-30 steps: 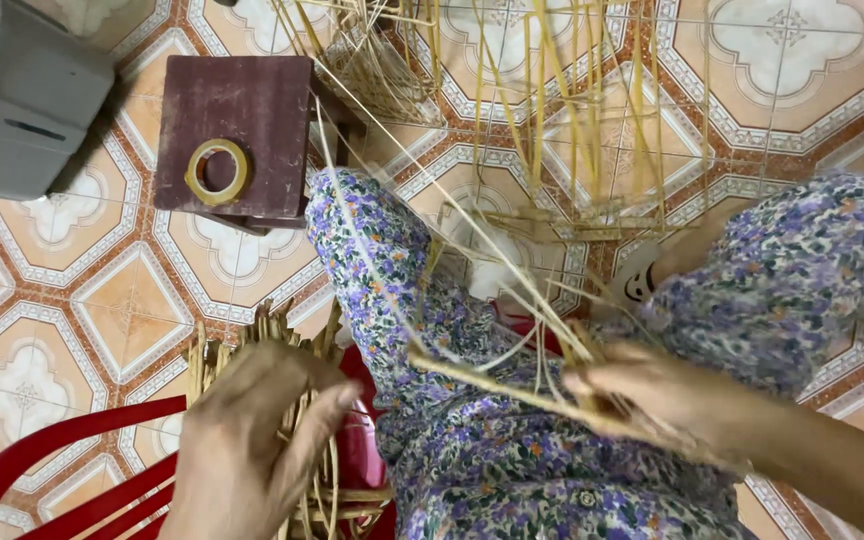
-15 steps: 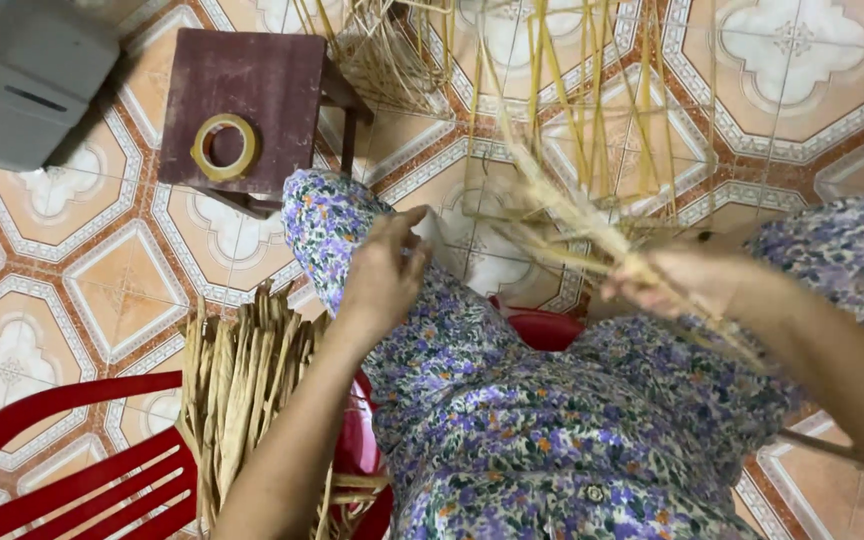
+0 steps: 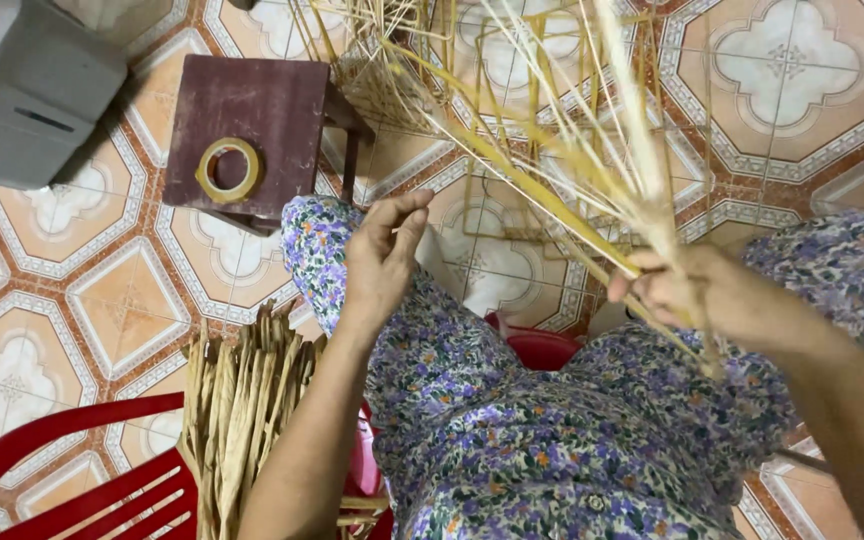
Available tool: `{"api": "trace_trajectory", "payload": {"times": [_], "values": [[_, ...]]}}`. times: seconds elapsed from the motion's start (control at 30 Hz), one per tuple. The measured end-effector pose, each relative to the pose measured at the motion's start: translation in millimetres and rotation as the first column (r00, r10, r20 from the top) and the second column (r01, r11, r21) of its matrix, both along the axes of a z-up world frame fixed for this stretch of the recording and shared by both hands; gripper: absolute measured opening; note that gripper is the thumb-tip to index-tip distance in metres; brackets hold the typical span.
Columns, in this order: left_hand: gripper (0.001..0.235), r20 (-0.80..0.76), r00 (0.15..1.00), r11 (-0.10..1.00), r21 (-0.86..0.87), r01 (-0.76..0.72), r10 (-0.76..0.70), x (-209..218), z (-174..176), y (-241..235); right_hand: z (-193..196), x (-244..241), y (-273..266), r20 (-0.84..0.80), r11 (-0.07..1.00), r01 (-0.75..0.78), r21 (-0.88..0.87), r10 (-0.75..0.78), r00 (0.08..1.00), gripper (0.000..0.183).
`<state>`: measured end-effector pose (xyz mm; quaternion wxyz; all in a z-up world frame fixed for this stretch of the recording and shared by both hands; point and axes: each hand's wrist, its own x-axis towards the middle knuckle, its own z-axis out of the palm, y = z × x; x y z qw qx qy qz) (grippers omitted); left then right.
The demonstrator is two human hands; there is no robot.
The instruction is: Weaving a rectangular frame using thin bamboo or rattan strips.
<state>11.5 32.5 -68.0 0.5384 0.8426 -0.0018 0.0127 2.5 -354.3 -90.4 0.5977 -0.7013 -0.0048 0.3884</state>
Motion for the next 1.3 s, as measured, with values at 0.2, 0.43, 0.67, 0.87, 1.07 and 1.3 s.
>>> {"api": "trace_trajectory", "payload": {"times": [0.2,0.43,0.67,0.87,1.07,1.3], "values": [[0.042,-0.215,0.869,0.878,-0.294,0.377,-0.445,-58,27,14,21,-36,69,0.104,0.65,-0.062,-0.757,0.214,0.971,0.027],[0.069,-0.647,0.721,0.96,-0.066,0.271,-0.248,-82,23,-34,-72,-77,78,0.566,0.622,0.313,-0.718,0.259,0.783,0.031],[0.04,0.151,0.915,0.241,0.968,-0.061,-0.374,-66,-36,-73,-89,-83,77,0.534,0.778,0.369,-0.508,-0.051,0.844,0.027],[0.033,-0.475,0.873,0.837,0.431,0.337,-0.107,-54,-24,-100,-112,-79,73,0.334,0.84,0.378,-0.388,-0.255,0.908,0.028],[0.051,0.348,0.932,0.857,0.507,-0.097,-0.1,-74,-25,-81,-107,-71,74,0.221,0.874,0.383,-0.299,-0.328,0.919,0.029],[0.09,-0.37,0.917,0.57,0.726,0.385,-0.149,-80,-9,-83,-68,-71,85,0.317,0.824,0.504,-0.26,-0.42,0.85,0.024]]}}
